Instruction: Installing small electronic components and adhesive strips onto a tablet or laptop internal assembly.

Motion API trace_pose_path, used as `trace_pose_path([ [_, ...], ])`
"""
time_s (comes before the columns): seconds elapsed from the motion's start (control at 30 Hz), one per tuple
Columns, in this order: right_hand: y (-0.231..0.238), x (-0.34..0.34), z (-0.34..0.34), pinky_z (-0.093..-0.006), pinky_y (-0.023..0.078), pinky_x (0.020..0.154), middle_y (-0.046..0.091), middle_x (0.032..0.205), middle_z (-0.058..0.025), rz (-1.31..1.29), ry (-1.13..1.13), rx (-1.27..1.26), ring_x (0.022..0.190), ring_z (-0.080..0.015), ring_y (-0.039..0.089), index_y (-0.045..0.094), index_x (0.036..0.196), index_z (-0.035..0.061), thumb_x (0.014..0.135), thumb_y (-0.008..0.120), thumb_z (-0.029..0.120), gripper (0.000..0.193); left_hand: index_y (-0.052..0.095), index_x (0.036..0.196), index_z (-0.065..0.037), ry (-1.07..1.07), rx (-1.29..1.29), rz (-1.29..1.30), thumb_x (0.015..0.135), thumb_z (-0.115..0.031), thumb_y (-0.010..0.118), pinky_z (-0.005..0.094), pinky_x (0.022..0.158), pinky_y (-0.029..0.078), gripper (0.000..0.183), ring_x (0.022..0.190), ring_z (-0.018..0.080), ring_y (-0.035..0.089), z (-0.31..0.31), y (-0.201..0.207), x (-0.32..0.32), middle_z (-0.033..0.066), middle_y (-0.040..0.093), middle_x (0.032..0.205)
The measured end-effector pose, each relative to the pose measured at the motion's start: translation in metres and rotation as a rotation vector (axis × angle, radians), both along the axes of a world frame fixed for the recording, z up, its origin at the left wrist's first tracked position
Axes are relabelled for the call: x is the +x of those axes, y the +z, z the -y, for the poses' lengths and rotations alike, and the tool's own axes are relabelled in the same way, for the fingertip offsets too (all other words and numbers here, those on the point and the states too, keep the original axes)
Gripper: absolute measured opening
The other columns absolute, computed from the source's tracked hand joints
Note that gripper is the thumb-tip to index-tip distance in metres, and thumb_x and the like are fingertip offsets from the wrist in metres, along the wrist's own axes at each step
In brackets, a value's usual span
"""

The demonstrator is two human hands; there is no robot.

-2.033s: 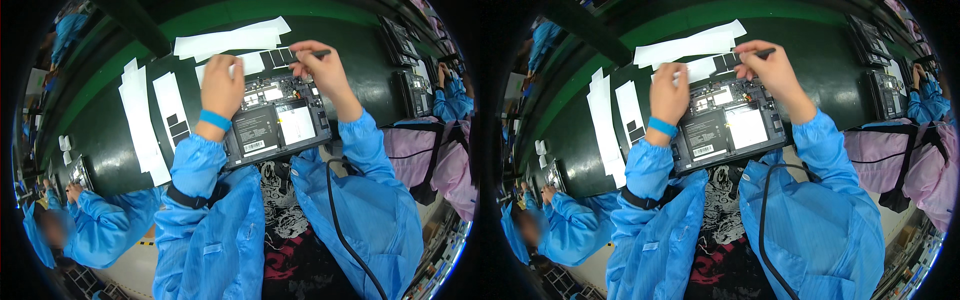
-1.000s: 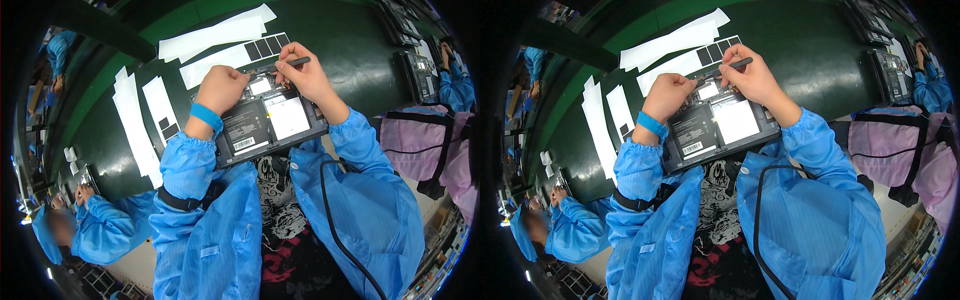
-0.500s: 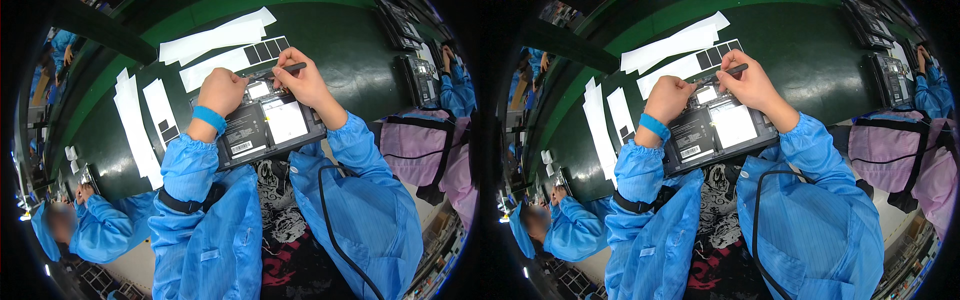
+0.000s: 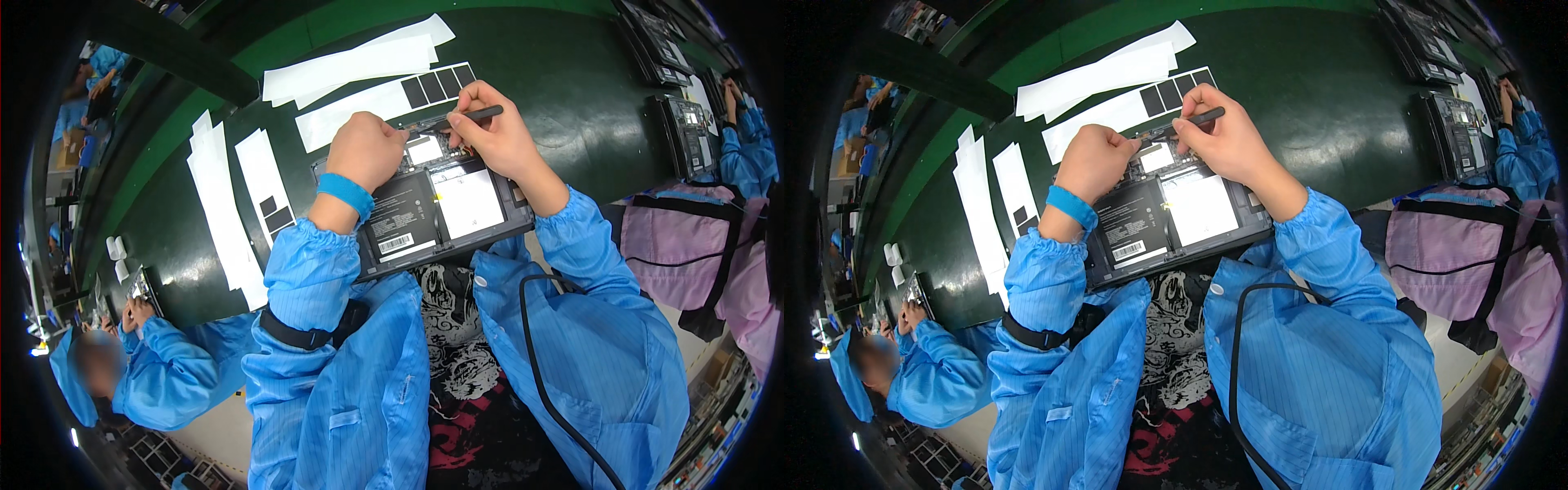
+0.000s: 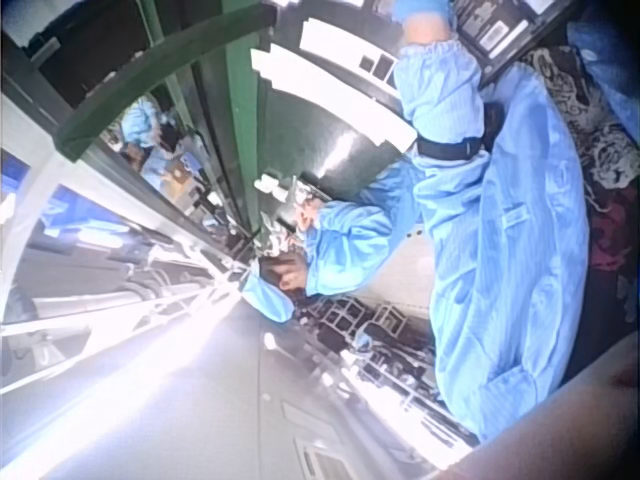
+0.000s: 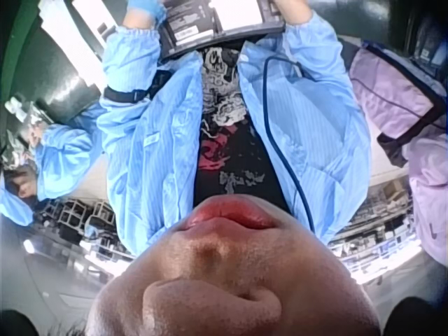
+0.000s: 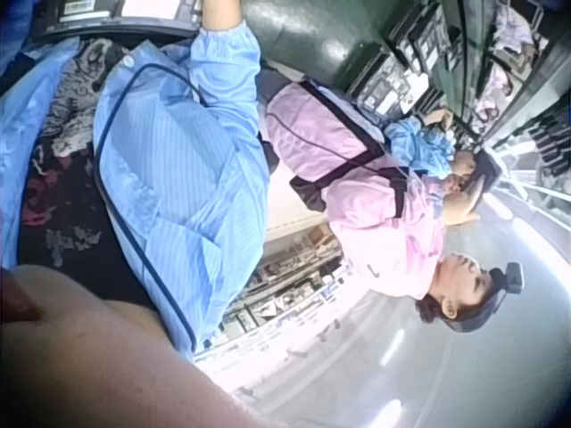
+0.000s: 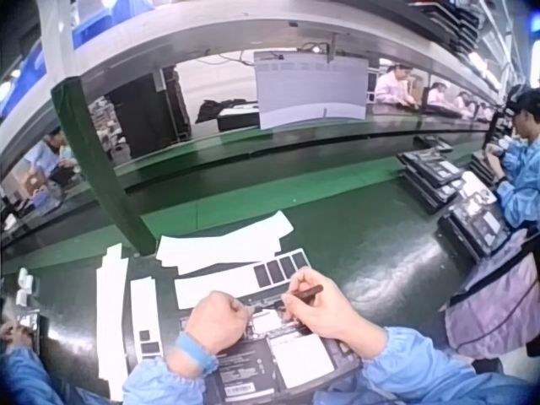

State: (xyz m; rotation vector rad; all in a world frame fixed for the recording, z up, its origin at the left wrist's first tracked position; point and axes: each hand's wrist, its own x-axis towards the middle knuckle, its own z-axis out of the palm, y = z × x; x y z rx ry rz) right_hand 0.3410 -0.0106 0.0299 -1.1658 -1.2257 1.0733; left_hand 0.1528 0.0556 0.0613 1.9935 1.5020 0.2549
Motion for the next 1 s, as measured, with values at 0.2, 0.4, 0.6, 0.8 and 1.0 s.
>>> trace_pose_path([
  [0.2, 0.002, 0.0, 0.0, -0.021, 0.044, 0.059, 0.062, 0.07, -0.0025, -0.007, 0.006, -0.006, 0.066, -0.0081, 0.062, 0.048, 0.09, 0.0049, 0.089, 0.061, 0.006, 0.013, 0.071, 0.073, 0.002, 0.008, 0.001, -0.05, 0.076, -0.03, 0.074, 0.0404, 0.069, 0.054, 0.033, 0.071, 0.0373, 0.068, 0.001, 0.008, 0.006, 0.0241, 0.066, 0.071],
  [0.4, 0.002, 0.001, -0.001, -0.021, 0.045, 0.059, 0.061, 0.071, -0.0018, -0.016, 0.017, -0.009, 0.067, -0.0082, 0.062, 0.048, 0.09, 0.0048, 0.089, 0.061, 0.005, 0.013, 0.067, 0.066, 0.001, 0.03, 0.083, -0.018, 0.076, -0.034, 0.076, 0.0346, 0.05, 0.048, 0.037, 0.049, 0.0233, 0.062, 0.0, -0.006, 0.005, 0.0144, 0.062, 0.054],
  [0.6, 0.002, 0.0, -0.002, -0.0207, 0.044, 0.057, 0.061, 0.071, -0.0019, -0.031, 0.029, -0.012, 0.066, -0.0076, 0.062, 0.048, 0.091, 0.005, 0.089, 0.061, 0.006, 0.014, 0.07, 0.062, 0.0, 0.095, -0.074, -0.074, 0.073, -0.034, 0.079, 0.0348, 0.059, 0.053, 0.037, 0.056, 0.0267, 0.067, -0.002, 0.01, 0.007, 0.0152, 0.065, 0.058],
  [0.8, -0.002, 0.004, -0.004, -0.0208, 0.042, 0.051, 0.061, 0.07, -0.003, -0.046, 0.007, -0.033, 0.062, -0.0068, 0.06, 0.048, 0.093, 0.0058, 0.089, 0.062, 0.007, 0.015, 0.069, 0.061, 0.002, 0.055, -0.109, -0.169, 0.07, -0.039, 0.08, 0.0321, 0.053, 0.051, 0.044, 0.048, 0.0227, 0.063, -0.012, 0.012, 0.007, 0.0125, 0.064, 0.055],
  [1.0, -0.005, 0.0, -0.005, -0.021, 0.043, 0.049, 0.061, 0.069, -0.0042, -0.122, 0.002, -0.039, 0.061, -0.0076, 0.059, 0.048, 0.093, 0.006, 0.089, 0.062, 0.005, 0.015, 0.071, 0.068, 0.0, 0.011, -0.09, -0.26, 0.064, -0.051, 0.082, 0.0327, 0.061, 0.053, 0.052, 0.06, 0.0248, 0.068, -0.03, -0.006, 0.0, 0.0136, 0.068, 0.065],
])
